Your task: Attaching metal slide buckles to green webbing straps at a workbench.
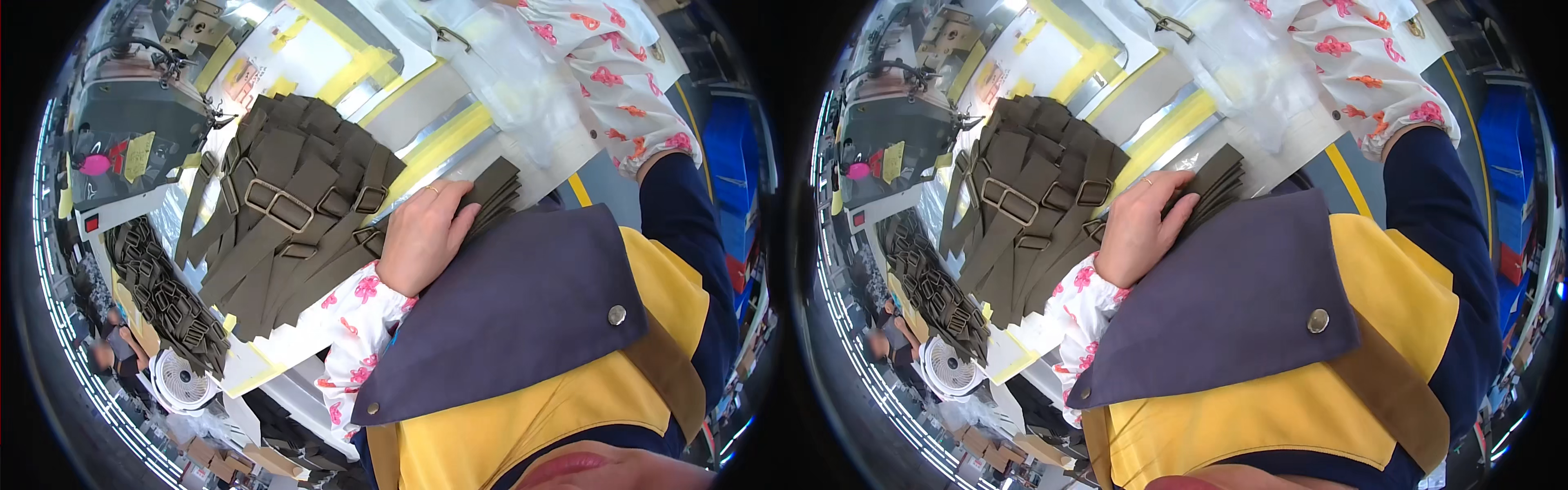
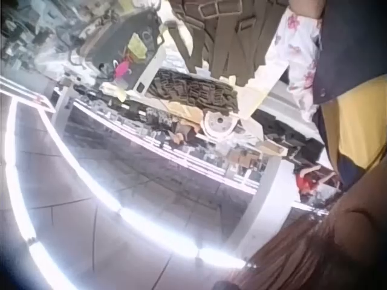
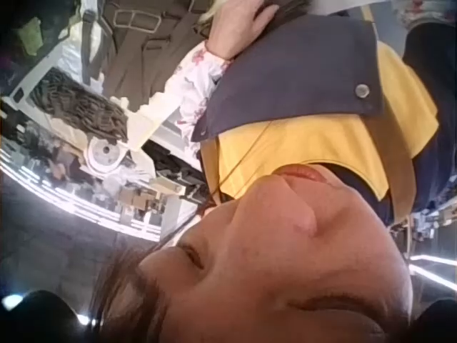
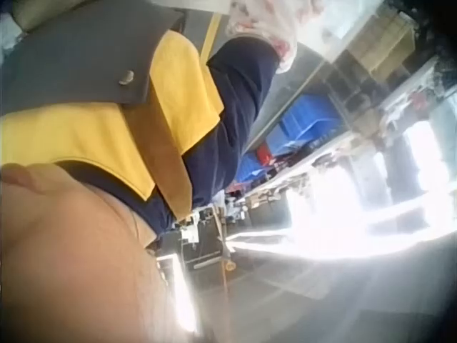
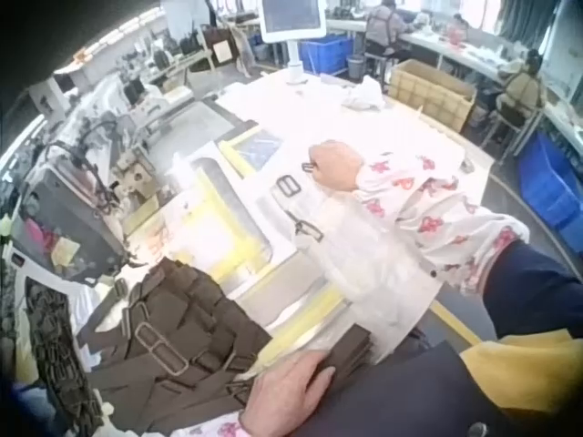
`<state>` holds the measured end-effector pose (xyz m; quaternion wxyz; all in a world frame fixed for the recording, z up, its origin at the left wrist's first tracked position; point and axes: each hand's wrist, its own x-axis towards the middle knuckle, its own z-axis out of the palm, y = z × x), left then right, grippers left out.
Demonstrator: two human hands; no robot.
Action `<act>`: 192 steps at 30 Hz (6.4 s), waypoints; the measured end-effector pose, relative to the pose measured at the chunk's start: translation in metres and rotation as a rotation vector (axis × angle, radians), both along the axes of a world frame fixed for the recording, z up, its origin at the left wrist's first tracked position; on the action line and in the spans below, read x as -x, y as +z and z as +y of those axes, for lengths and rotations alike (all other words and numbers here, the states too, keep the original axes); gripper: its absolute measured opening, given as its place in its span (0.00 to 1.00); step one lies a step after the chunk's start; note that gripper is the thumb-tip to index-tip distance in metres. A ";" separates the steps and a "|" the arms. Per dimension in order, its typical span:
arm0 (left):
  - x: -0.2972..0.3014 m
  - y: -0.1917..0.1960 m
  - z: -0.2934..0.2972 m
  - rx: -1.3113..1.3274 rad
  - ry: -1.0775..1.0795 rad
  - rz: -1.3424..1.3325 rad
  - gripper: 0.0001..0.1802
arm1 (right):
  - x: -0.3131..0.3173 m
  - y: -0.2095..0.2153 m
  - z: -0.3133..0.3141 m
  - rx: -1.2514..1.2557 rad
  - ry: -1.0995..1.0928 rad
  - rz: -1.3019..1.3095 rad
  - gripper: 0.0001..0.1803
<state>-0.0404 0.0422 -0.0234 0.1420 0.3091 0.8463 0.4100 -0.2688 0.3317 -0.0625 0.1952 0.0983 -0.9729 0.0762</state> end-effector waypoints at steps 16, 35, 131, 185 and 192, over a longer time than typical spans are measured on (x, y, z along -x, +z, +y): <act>0.010 -0.006 0.008 -0.053 -0.132 -0.309 0.11 | -0.127 0.056 -0.065 1.175 0.679 -0.882 0.05; 0.005 0.007 -0.015 0.016 0.041 -0.182 0.08 | -0.202 0.030 -0.082 0.861 0.816 -1.015 0.07; -0.018 0.022 -0.051 -0.061 0.430 -0.101 0.05 | -0.186 0.039 -0.146 1.193 0.521 -1.526 0.07; -0.007 0.021 -0.069 -0.213 0.120 -0.446 0.18 | -0.184 0.066 -0.119 1.286 0.577 -1.395 0.06; -0.023 0.047 -0.084 -0.063 0.424 -0.274 0.05 | -0.162 0.065 -0.097 1.256 0.545 -1.234 0.06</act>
